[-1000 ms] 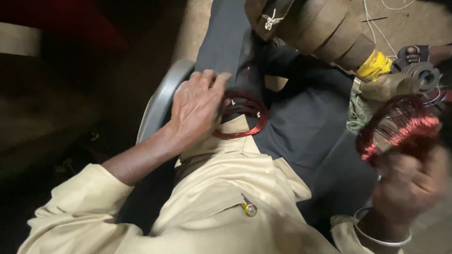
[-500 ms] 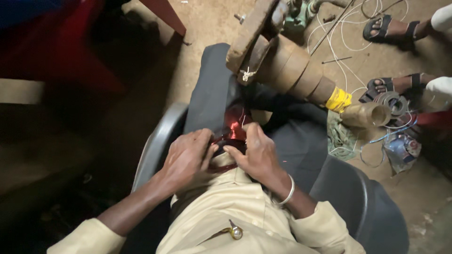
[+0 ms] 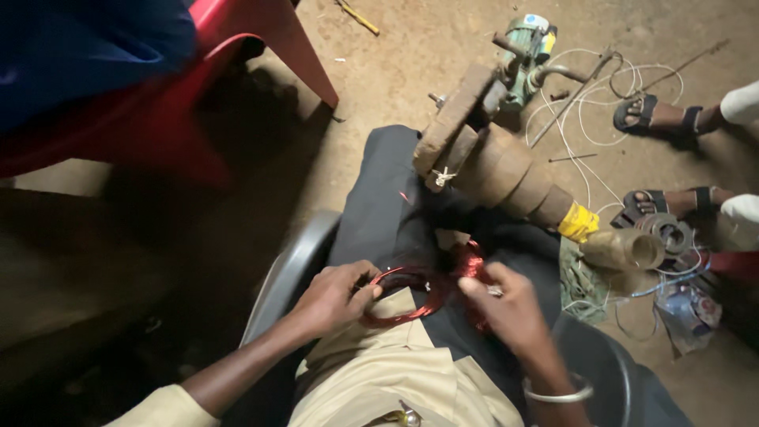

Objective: The person winds copper wire around a cylindrical core using a manual winding jig. They secure the wire with white string, cut excess wire with pliers, and then remove the finished coil from the jig.

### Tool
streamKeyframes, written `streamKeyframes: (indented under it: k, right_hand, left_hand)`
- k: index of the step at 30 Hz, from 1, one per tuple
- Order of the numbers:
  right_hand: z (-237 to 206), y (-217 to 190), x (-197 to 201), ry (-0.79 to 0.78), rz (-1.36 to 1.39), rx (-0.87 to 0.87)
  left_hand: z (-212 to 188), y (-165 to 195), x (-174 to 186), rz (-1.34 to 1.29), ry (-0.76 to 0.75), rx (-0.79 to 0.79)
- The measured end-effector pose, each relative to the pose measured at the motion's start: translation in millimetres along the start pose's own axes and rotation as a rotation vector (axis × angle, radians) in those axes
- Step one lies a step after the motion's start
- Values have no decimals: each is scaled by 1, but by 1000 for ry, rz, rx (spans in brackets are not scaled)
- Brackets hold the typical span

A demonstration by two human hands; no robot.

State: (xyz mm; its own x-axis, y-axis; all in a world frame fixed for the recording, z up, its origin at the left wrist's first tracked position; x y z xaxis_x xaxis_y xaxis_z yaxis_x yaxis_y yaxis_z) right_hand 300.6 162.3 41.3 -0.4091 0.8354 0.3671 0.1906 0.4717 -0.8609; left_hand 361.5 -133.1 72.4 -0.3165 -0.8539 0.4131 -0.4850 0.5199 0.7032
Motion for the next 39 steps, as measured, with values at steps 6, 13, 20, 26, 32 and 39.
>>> streamKeyframes:
  k: [6, 13, 20, 26, 32, 39]
  right_hand:
    - [-8, -4, 19, -321, 1287, 140]
    - [4, -33, -31, 55, -170, 614]
    - [10, -29, -69, 62, -382, 574]
    - [1, -1, -54, 36, -455, 435]
    - [-4, -9, -47, -132, -449, 298]
    - [-5, -23, -14, -47, -211, 239]
  left_hand:
    - [-5, 1, 3, -42, -93, 51]
    - [-8, 0, 3, -51, -159, -71]
    - [-9, -1, -2, -74, -208, -123]
    - [-10, -33, -11, -241, -159, 38]
    - [-6, -52, -10, -239, 20, 156]
    - [-12, -30, -17, 254, 311, -99]
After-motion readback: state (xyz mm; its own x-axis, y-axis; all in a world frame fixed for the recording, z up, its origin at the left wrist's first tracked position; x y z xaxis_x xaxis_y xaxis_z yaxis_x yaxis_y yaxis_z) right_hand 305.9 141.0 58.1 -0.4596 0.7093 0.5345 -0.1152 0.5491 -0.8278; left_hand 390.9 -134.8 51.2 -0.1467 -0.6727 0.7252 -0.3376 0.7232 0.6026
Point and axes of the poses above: each hand's wrist, its own z-axis towards the middle knuckle, its own x-axis out of the back of the hand, y = z × x, the point moved 2 cm from there along z, towards the middle knuckle, and after that the axes turned 8 degrees about x, right-handed, at the moved point
